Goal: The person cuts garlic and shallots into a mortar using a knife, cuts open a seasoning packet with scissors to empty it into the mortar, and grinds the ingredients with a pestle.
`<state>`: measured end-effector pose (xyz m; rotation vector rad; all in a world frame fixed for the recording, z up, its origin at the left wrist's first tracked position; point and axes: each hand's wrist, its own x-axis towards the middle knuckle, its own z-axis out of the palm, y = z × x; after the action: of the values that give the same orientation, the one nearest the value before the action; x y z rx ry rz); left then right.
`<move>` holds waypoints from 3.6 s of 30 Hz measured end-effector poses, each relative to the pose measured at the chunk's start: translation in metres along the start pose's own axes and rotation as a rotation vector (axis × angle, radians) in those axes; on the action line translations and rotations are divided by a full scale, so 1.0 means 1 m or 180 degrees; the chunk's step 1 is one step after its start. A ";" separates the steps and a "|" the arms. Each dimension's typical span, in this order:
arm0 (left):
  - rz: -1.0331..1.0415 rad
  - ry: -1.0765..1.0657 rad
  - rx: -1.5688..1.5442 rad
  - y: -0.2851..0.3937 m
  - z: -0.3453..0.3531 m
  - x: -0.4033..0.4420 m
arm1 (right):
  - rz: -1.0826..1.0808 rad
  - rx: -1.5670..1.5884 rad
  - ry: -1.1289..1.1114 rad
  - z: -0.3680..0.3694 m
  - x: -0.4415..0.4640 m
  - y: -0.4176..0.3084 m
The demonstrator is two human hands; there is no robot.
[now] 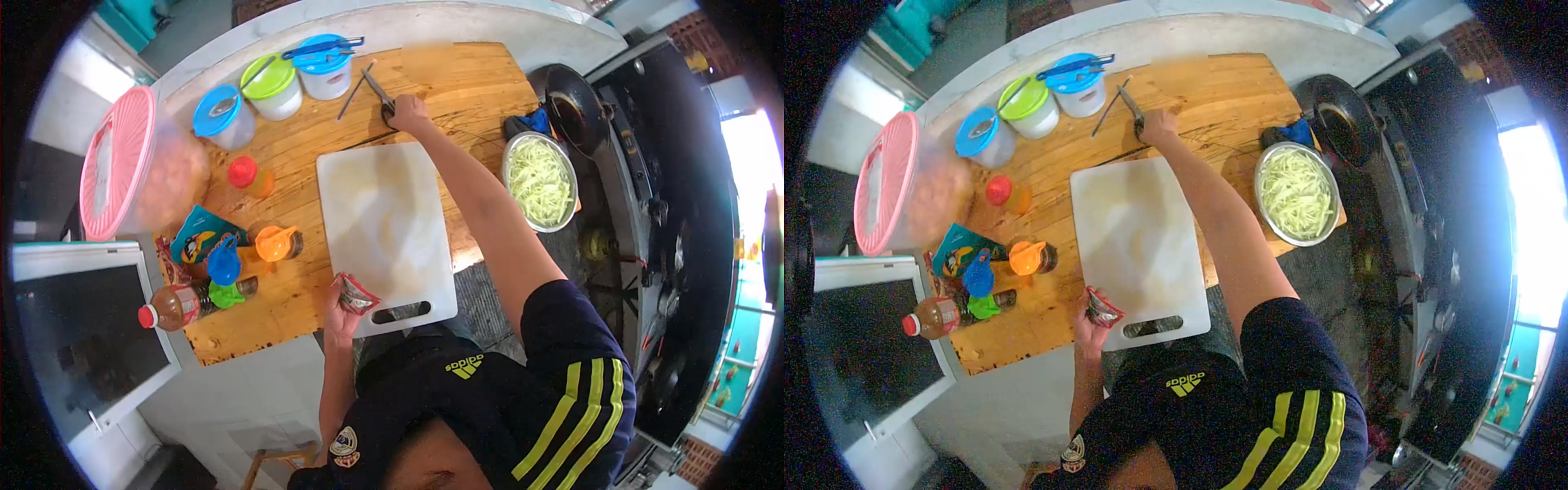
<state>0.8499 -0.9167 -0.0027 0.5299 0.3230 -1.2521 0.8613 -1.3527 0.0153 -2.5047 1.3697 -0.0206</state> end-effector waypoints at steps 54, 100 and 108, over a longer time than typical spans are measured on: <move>-0.7611 -0.3527 0.4573 -1.167 0.035 -0.463 | 0.5258 0.2581 0.6305 -0.050 -1.259 0.605; -0.7055 -0.4249 0.5105 -2.044 -0.234 -1.171 | 0.5442 0.3863 0.2410 -0.057 -2.267 1.131; -0.6944 -0.3725 0.5231 -2.112 -0.277 -1.248 | 0.5196 0.4101 0.1709 -0.067 -2.408 1.182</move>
<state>-1.5158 -0.2126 -0.0268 0.4822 -1.9116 -3.5221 -1.4425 0.0209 0.0752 -0.0496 2.0846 -0.8727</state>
